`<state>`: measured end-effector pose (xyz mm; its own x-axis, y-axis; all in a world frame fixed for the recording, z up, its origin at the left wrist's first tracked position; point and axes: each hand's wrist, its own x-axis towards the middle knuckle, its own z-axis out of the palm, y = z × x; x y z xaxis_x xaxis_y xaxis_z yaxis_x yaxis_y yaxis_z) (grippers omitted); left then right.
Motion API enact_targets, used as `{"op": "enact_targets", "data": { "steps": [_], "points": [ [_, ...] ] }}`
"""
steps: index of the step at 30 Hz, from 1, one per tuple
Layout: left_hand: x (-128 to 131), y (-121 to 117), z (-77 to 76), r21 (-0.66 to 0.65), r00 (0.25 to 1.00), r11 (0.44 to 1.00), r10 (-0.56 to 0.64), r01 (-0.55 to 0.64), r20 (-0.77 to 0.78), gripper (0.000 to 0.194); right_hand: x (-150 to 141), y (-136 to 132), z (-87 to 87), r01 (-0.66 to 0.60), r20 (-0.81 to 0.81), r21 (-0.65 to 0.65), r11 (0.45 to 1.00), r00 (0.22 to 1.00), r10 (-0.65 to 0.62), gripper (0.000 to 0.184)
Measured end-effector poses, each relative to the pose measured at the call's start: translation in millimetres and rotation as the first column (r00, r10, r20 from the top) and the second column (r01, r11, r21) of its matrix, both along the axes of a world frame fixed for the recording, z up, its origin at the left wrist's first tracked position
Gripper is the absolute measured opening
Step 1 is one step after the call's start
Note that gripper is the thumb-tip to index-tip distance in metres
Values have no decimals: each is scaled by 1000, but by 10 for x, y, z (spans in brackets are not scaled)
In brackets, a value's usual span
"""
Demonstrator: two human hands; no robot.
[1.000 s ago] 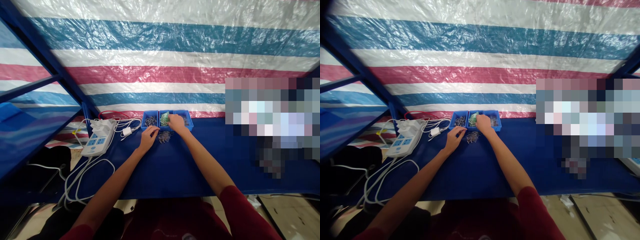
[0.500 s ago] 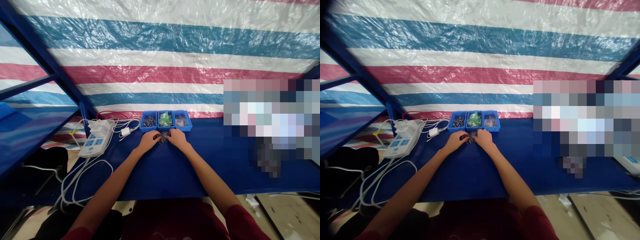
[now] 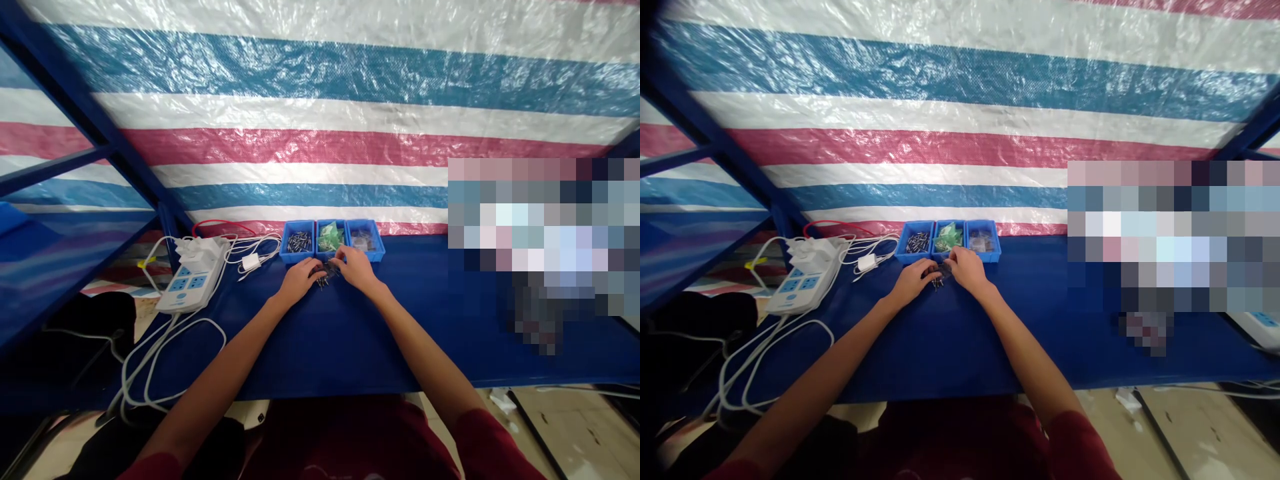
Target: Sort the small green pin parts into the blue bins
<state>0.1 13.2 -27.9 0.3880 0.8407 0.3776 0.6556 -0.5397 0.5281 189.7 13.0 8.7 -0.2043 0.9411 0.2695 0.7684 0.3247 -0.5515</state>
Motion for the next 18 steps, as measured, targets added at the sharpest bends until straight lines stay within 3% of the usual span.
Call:
{"op": "enact_targets", "data": {
  "steps": [4, 6, 9, 13, 18],
  "points": [
    [24, -29, 91, -19, 961, 994, 110, -109, 254, 37, 34, -42, -83, -87, -237, 84, 993, 966, 105, 6],
    [33, -53, 143, -52, 932, 996, 90, -76, 350, 45, 28, -80, -130, -128, -340, 103, 986, 927, 156, 6],
    [48, -86, 176, -81, 918, 997, 22, 11, 397, 30, -2, -125, -171, -131, -454, 135, 982, 873, 179, 9],
    [67, -93, 153, -136, 876, 988, 7, 67, 483, 20, -40, -155, -188, -72, -540, 181, 981, 827, 160, 9],
    [83, -87, 188, -236, 726, 958, 46, 161, 686, 38, -42, -185, -216, -151, -500, 289, 945, 818, 283, 20]
  ]
}}
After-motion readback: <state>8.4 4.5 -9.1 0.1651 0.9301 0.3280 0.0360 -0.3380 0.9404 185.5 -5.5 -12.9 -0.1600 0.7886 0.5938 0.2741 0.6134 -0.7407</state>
